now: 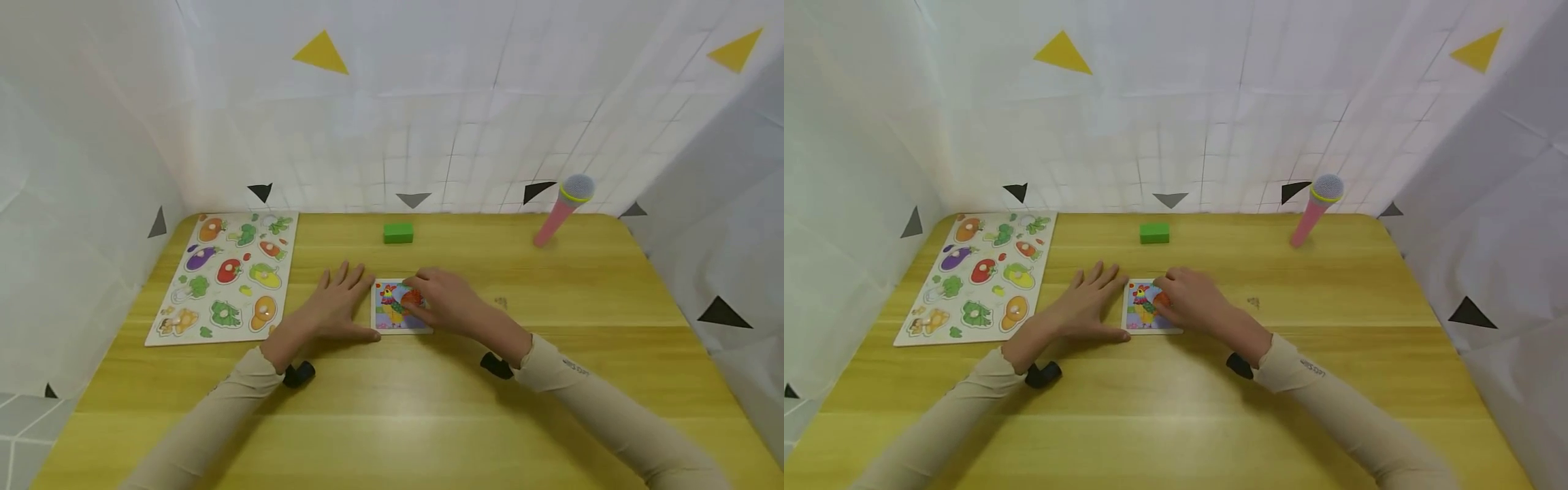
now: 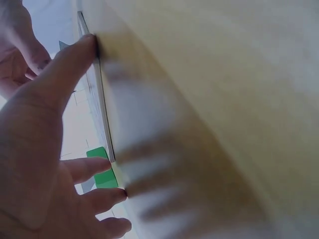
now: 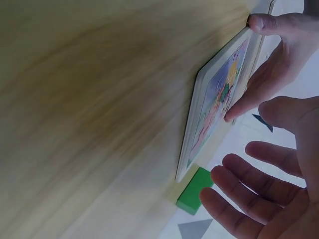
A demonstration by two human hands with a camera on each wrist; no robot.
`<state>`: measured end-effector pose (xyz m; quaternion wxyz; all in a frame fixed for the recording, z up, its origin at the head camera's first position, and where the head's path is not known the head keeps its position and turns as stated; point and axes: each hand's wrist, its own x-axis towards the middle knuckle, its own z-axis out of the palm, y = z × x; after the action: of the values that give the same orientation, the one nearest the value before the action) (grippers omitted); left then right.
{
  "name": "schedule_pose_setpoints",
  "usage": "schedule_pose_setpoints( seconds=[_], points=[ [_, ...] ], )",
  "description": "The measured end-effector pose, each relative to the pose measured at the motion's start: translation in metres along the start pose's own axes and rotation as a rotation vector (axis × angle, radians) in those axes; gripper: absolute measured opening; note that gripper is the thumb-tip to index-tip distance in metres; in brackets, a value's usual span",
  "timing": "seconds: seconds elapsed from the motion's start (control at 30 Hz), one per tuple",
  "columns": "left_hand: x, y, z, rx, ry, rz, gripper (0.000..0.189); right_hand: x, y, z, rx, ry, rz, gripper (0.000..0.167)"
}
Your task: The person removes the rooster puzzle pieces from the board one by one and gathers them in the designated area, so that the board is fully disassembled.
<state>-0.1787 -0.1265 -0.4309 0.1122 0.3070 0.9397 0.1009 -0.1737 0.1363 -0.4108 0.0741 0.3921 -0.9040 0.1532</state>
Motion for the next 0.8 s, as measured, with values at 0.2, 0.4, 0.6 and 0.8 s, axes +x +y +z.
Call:
schedule_pose_setpoints(
  seconds=[0.2, 0.4, 0.6, 0.8],
  points=[
    [0.001, -0.001, 0.004, -0.024, -0.001, 0.005, 0.115, 0.012, -0.005, 0.006, 0.038, -0.058, 0.048, 0.033],
    [0.004, -0.003, 0.002, -0.029, -0.019, -0.014, 0.113, 0.026, -0.001, 0.013, 0.072, -0.088, 0.089, 0.029],
    [0.006, -0.004, -0.001, -0.064, -0.037, -0.034, 0.111, 0.04, 0.003, 0.019, 0.102, -0.107, 0.125, 0.027],
    [0.01, -0.007, -0.001, -0.061, -0.042, -0.04, 0.111, 0.051, 0.005, 0.025, 0.095, -0.15, 0.162, 0.025]
  ],
)
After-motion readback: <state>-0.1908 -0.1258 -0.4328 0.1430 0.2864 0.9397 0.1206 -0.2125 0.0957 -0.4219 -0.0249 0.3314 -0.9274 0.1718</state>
